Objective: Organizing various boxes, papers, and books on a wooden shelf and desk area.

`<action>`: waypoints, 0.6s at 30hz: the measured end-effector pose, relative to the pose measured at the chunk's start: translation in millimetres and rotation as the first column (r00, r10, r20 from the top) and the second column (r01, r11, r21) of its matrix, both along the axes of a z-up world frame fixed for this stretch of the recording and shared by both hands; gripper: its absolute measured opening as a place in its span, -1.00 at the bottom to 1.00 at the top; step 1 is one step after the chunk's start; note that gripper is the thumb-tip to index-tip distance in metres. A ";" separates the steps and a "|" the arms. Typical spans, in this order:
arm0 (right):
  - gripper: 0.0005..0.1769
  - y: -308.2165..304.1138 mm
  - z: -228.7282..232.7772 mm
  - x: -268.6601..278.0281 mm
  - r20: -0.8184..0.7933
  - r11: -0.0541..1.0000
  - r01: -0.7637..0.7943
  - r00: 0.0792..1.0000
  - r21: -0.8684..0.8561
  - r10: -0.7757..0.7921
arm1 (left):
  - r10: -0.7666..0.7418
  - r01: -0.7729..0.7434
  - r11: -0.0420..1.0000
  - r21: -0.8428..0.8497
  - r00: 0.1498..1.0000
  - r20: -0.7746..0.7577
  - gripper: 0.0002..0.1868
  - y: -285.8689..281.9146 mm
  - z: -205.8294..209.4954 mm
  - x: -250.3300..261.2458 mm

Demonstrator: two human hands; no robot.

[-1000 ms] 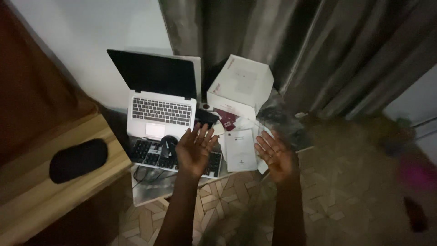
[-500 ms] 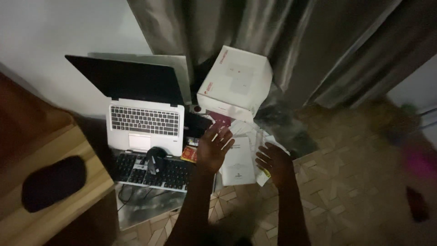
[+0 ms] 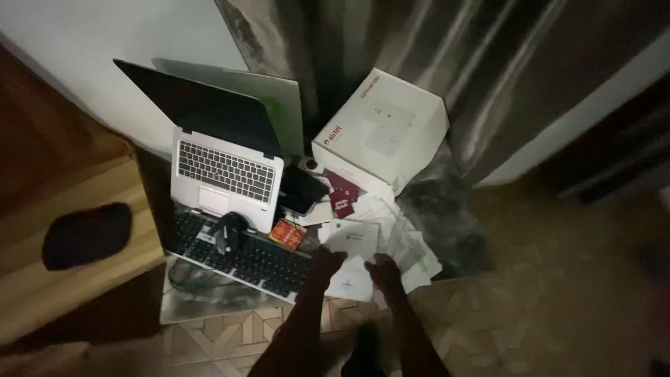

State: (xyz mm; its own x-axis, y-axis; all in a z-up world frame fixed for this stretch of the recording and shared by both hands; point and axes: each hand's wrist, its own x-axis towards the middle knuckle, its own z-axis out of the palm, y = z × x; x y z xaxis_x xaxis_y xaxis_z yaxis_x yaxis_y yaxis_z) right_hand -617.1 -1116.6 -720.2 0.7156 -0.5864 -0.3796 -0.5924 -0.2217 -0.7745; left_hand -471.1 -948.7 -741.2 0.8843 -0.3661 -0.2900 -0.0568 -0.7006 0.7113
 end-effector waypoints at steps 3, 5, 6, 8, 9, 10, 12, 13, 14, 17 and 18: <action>-0.40 0.6 61.7 5.4 0.072 0.915 0.105 0.987 0.390 -0.144 | 0.114 -0.117 0.993 0.023 0.988 0.103 -0.33 -4.3 1.3 -1.4; -0.47 -7.4 95.5 1.2 0.108 0.847 0.096 0.978 0.523 -0.178 | 0.153 -0.159 0.986 0.043 0.982 0.115 -0.34 -6.3 22.7 -3.8; -0.54 -9.0 112.8 -0.2 0.139 0.757 0.087 0.963 0.647 -0.230 | 0.179 -0.189 0.980 0.064 0.975 0.132 -0.35 -4.5 33.9 -4.8; -0.62 -25.5 77.7 -3.0 0.159 0.720 0.006 0.974 0.694 -0.161 | 0.132 -0.150 0.983 0.104 0.978 0.162 -0.44 -7.3 29.5 -0.1; -0.67 -32.5 60.5 -0.3 0.187 0.676 -0.064 0.976 0.734 -0.111 | 0.067 -0.096 0.985 0.143 0.979 0.192 -0.52 -7.4 28.5 6.5; -0.67 -39.3 48.0 -0.3 0.193 0.673 -0.079 0.977 0.736 -0.096 | 0.082 -0.112 0.983 0.145 0.977 0.198 -0.52 -5.4 40.6 3.6; -0.57 -53.5 23.9 -2.8 0.288 0.720 -0.225 0.957 0.657 0.037 | 0.035 -0.062 0.991 0.119 0.976 0.217 -0.66 -2.7 64.3 -5.9; -0.57 -52.6 36.2 4.5 0.294 0.716 -0.240 0.955 0.655 0.051 | 0.049 -0.077 0.990 0.119 0.974 0.223 -0.66 3.9 67.7 -4.3; -0.58 -51.2 48.5 11.8 0.262 0.736 -0.195 0.965 0.648 0.024 | 0.077 -0.075 0.997 -0.020 0.975 0.208 -0.69 10.9 71.0 -2.7; -0.56 -34.5 148.0 24.0 0.095 0.748 -0.027 0.994 0.663 -0.048 | 0.176 -0.160 0.938 -0.307 0.984 0.024 -0.70 23.1 104.8 -10.2; -0.48 -25.3 191.1 27.6 -0.042 0.737 0.108 0.993 0.667 -0.107 | 0.206 -0.250 0.866 -0.433 0.968 -0.146 -0.70 27.2 120.1 -13.3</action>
State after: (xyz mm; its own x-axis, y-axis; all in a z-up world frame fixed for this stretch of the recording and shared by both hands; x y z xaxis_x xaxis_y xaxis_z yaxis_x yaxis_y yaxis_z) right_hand -589.5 -1141.9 -529.0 0.6633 -0.2555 -0.7034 -0.5806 0.4172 -0.6991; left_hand -484.4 -921.6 -621.1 0.9362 -0.2668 -0.2287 0.1468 -0.2944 0.9443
